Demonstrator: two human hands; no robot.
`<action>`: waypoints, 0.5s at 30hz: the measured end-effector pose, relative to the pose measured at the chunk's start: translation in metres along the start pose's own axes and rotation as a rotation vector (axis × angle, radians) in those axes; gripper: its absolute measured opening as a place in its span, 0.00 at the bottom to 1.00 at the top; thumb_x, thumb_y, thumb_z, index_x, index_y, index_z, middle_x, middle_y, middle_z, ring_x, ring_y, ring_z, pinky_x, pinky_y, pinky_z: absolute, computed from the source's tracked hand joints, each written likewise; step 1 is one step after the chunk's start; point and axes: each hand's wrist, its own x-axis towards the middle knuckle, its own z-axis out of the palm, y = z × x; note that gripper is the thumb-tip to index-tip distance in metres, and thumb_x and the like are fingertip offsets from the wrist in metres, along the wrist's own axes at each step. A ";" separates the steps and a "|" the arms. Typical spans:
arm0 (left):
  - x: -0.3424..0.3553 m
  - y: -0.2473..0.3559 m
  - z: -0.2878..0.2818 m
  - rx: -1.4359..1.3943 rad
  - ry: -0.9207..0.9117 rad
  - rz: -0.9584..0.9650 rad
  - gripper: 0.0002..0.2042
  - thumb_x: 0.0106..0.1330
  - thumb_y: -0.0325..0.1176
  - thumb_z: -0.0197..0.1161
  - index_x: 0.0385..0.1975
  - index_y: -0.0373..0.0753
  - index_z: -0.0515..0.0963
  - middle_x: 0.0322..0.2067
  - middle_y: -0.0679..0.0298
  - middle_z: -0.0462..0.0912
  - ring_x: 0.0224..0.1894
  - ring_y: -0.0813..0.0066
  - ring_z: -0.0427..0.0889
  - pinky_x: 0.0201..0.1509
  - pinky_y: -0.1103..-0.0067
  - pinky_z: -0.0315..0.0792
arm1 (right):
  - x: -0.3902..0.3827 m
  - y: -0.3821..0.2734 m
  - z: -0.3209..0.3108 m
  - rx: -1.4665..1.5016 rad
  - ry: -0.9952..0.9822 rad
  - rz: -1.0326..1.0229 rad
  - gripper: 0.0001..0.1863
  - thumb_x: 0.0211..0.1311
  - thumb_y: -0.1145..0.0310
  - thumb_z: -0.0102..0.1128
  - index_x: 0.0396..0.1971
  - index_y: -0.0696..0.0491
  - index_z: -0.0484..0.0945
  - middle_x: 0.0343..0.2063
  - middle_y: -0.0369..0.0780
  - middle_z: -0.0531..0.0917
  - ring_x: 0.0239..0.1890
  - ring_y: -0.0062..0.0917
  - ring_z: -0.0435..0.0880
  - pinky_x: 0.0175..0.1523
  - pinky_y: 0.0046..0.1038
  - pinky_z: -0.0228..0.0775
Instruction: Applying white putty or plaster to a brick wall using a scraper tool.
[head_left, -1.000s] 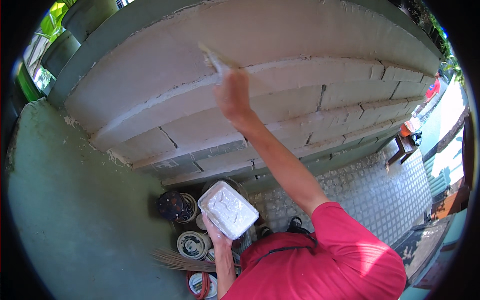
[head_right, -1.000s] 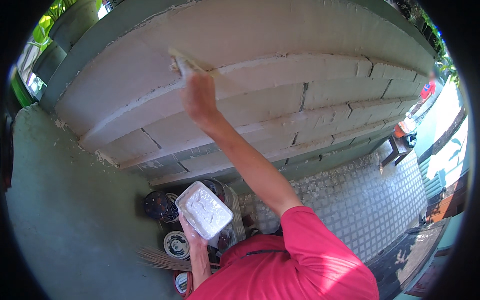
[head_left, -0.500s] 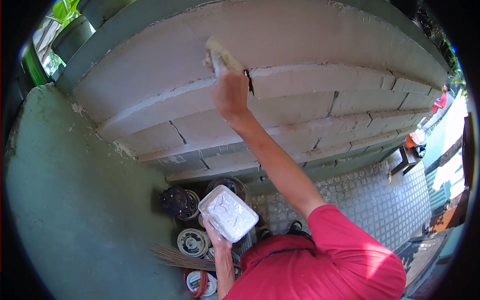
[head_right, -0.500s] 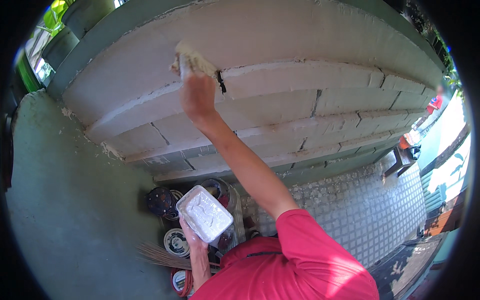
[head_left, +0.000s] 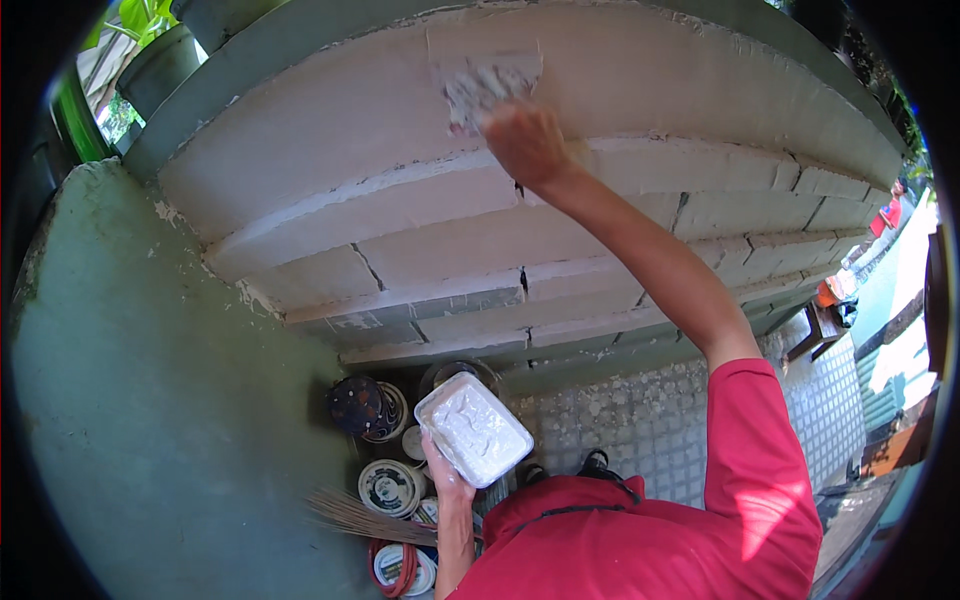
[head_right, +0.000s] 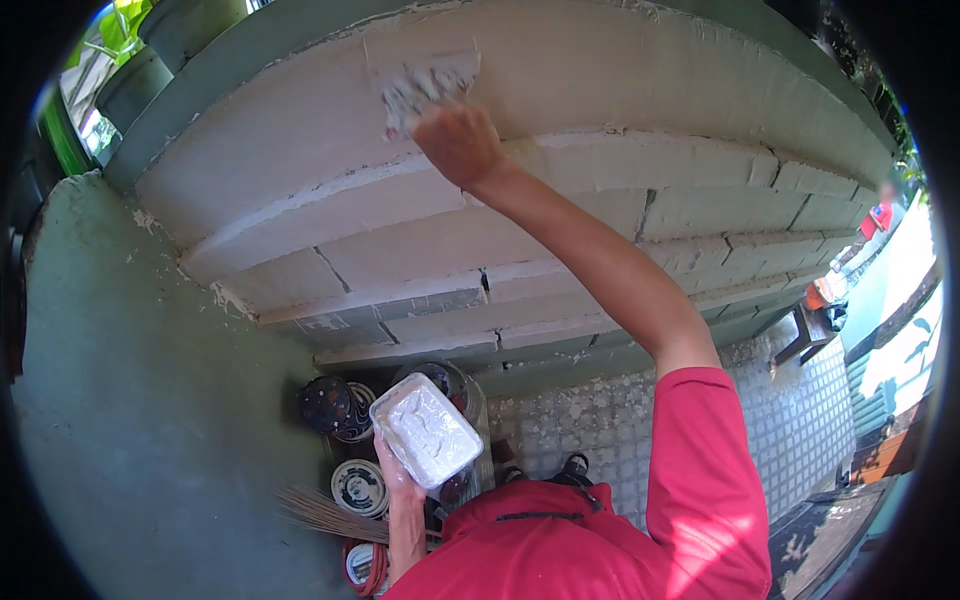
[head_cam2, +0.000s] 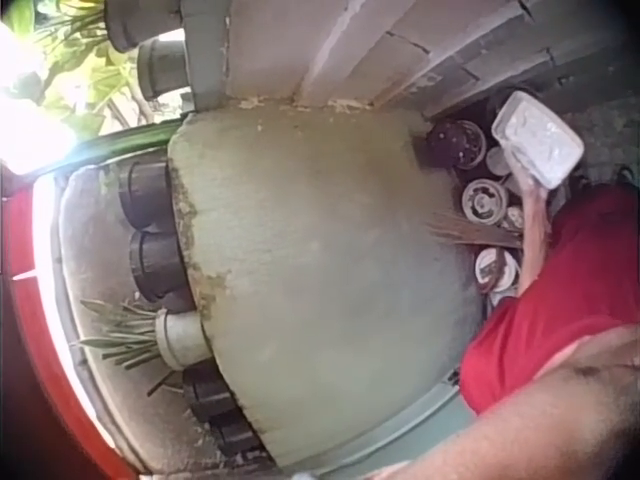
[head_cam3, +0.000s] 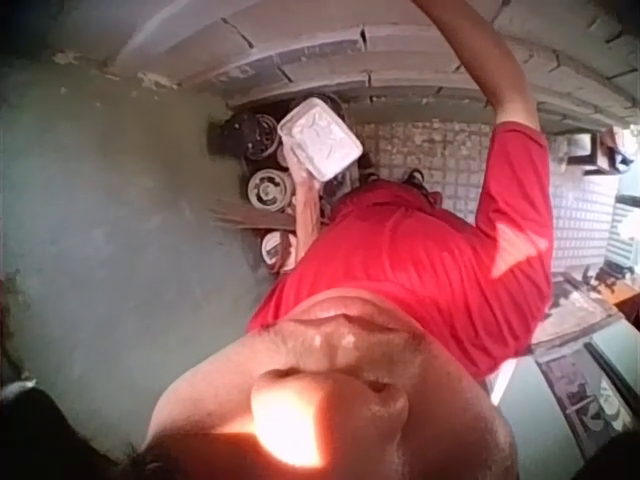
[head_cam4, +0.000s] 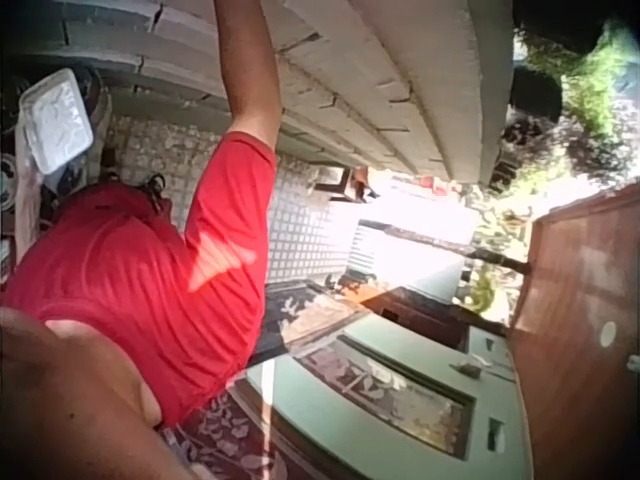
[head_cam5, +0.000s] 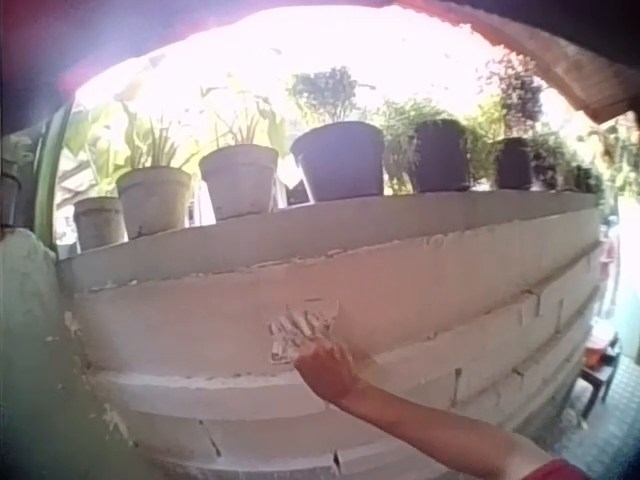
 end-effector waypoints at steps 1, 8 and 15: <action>0.000 0.000 -0.002 -0.003 0.015 0.005 0.29 0.71 0.56 0.36 0.62 0.41 0.63 0.57 0.61 0.72 0.56 0.63 0.74 0.59 0.68 0.70 | -0.009 -0.005 0.001 0.064 0.166 -0.058 0.04 0.48 0.72 0.58 0.23 0.56 0.79 0.20 0.44 0.81 0.26 0.35 0.84 0.30 0.34 0.77; -0.009 0.008 -0.005 -0.025 0.038 0.034 0.29 0.71 0.56 0.35 0.62 0.41 0.62 0.58 0.60 0.71 0.57 0.63 0.73 0.61 0.68 0.69 | -0.007 0.002 -0.017 0.017 -0.209 -0.081 0.04 0.48 0.72 0.57 0.21 0.57 0.78 0.20 0.45 0.81 0.25 0.35 0.83 0.28 0.34 0.76; -0.004 0.004 -0.007 -0.019 0.018 0.029 0.29 0.71 0.56 0.35 0.63 0.40 0.62 0.58 0.60 0.71 0.57 0.63 0.74 0.61 0.68 0.69 | -0.006 0.023 0.013 0.017 -0.099 -0.069 0.02 0.43 0.78 0.54 0.16 0.56 0.75 0.16 0.46 0.77 0.20 0.38 0.80 0.23 0.37 0.72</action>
